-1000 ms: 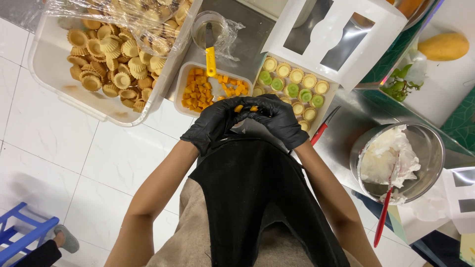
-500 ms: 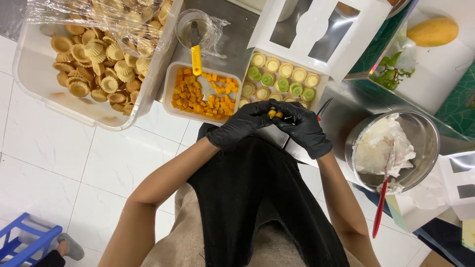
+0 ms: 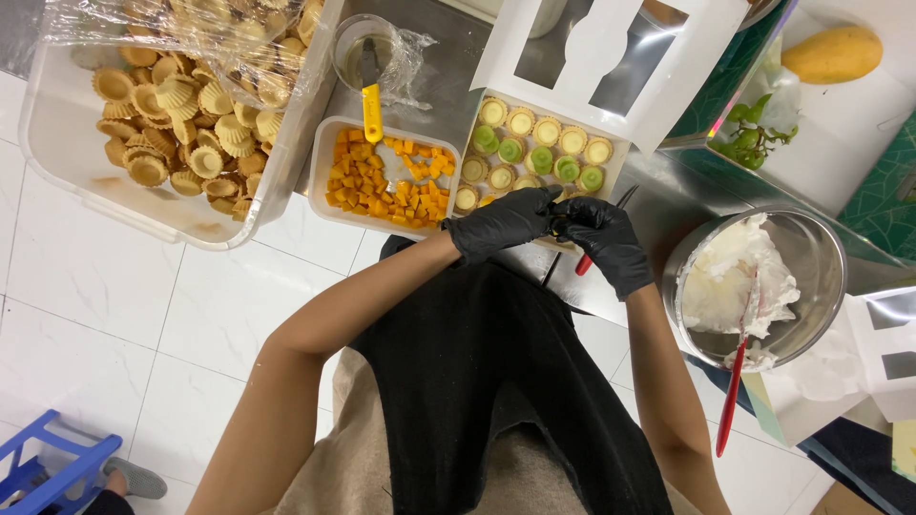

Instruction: The person places fruit pieces into pre-baked tart shells arranged in a white box, first setting kiwi slices into the shells, then adding diced mango pieces, and finally placing blueberries one at a time to finish decorating the tarts.

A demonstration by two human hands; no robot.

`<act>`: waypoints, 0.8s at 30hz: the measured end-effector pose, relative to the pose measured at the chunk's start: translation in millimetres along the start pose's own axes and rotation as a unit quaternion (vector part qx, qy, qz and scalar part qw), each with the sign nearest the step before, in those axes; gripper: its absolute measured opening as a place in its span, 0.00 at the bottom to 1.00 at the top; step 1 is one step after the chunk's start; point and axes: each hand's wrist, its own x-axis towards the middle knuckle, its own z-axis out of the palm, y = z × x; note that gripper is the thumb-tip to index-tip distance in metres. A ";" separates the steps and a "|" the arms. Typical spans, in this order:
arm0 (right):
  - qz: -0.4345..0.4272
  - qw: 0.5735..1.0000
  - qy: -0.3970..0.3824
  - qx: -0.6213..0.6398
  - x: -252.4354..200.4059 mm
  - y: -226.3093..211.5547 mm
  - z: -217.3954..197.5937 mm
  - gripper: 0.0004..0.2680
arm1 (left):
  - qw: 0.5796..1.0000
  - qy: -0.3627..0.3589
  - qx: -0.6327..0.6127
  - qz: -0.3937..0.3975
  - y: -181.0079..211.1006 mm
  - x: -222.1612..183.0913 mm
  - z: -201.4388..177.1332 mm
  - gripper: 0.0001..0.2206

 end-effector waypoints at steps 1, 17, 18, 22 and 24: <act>0.000 1.000 -0.001 -0.001 -2.6 -4.3 6.3 0.12 | 1.000 0.001 -0.001 0.000 -19.2 1.7 6.1 0.29; -0.186 0.921 0.050 -0.340 -4.4 -1.0 49.3 0.10 | 0.955 0.177 -0.226 -0.070 73.9 -101.9 -130.1 0.23; -0.190 0.914 0.057 -0.354 -4.5 0.3 48.3 0.10 | 0.957 0.199 -0.198 -0.073 76.9 -107.5 -137.5 0.23; -0.189 0.908 0.059 -0.370 -2.3 10.8 46.6 0.10 | 0.938 0.228 -0.251 -0.076 59.7 -127.3 -152.5 0.22; -0.198 0.895 0.084 -0.391 -3.6 12.9 49.1 0.09 | 0.932 0.268 -0.235 -0.066 41.3 -134.7 -155.4 0.21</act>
